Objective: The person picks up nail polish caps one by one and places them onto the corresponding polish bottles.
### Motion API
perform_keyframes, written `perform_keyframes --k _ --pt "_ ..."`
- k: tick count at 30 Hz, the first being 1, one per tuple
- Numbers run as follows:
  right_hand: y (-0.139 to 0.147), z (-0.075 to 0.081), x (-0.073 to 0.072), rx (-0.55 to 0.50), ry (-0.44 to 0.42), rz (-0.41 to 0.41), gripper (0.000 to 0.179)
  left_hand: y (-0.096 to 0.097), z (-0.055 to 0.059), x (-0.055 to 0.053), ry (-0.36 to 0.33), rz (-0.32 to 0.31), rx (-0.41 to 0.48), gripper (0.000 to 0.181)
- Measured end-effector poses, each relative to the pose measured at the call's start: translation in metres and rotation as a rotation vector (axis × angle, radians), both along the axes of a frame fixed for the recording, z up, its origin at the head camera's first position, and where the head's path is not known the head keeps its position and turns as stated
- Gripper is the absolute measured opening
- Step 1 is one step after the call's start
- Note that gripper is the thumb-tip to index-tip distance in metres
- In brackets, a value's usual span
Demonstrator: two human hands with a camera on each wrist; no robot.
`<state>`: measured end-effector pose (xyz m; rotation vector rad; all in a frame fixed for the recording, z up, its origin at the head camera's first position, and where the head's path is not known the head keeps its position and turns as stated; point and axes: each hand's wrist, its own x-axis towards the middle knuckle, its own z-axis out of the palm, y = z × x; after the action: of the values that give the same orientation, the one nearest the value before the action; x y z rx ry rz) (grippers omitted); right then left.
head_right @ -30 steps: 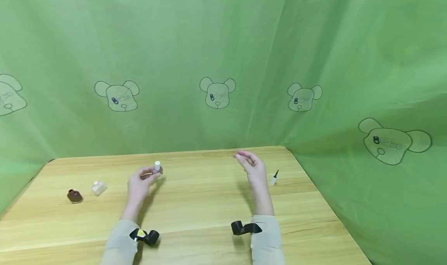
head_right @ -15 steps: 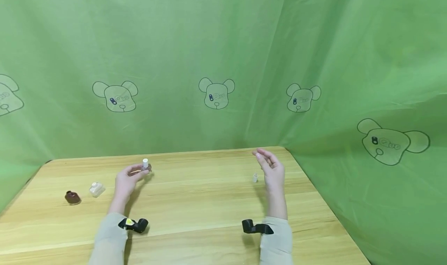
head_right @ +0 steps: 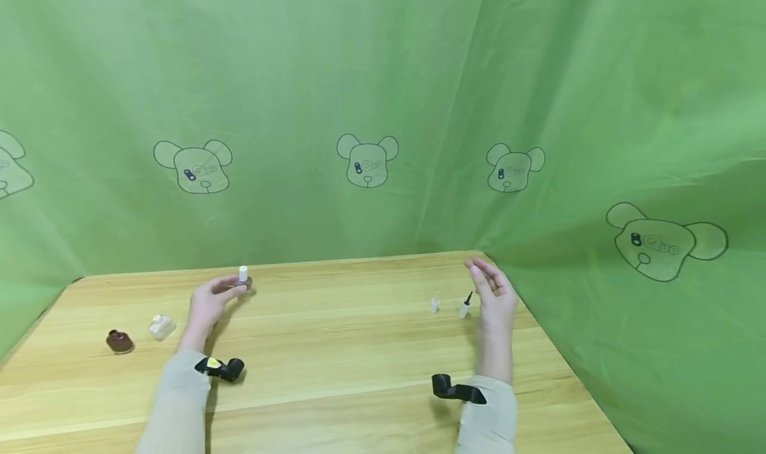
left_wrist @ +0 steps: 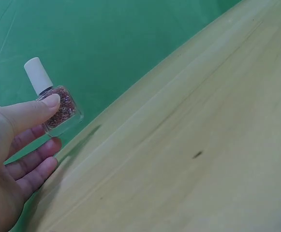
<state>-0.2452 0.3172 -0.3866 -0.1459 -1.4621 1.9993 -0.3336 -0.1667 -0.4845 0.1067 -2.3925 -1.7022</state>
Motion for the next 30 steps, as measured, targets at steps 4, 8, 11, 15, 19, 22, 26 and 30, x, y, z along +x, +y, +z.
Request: perform_keyframes --k 4,8,11,15,19,22,26,30 --pt "0.010 -0.004 0.001 0.004 0.001 -0.029 0.026 -0.001 -0.001 -0.006 0.009 -0.027 -0.032 0.042" --pt "0.019 -0.008 0.003 0.002 -0.053 -0.039 0.034 -0.003 -0.001 -0.011 -0.001 -0.065 -0.039 0.043" --pt "0.025 -0.012 0.004 -0.009 -0.109 -0.045 0.040 -0.005 -0.002 -0.014 -0.006 -0.093 -0.052 0.043" --pt "0.032 -0.019 0.006 -0.013 -0.156 -0.053 0.042 -0.007 -0.003 -0.016 0.001 -0.107 -0.097 0.041" --pt "0.036 -0.030 0.005 0.029 -0.195 -0.056 0.044 -0.010 -0.005 -0.016 0.013 -0.117 -0.137 0.041" --pt "0.039 -0.039 0.003 0.056 -0.241 -0.044 0.048 -0.012 -0.006 -0.016 0.013 -0.128 -0.149 0.041" --pt "0.042 -0.050 0.001 0.081 -0.294 -0.036 0.054 -0.015 -0.006 -0.016 0.011 -0.150 -0.159 0.043" --pt "0.046 -0.057 0.001 0.130 -0.347 -0.031 0.060 -0.017 -0.005 -0.016 0.007 -0.180 -0.173 0.045"
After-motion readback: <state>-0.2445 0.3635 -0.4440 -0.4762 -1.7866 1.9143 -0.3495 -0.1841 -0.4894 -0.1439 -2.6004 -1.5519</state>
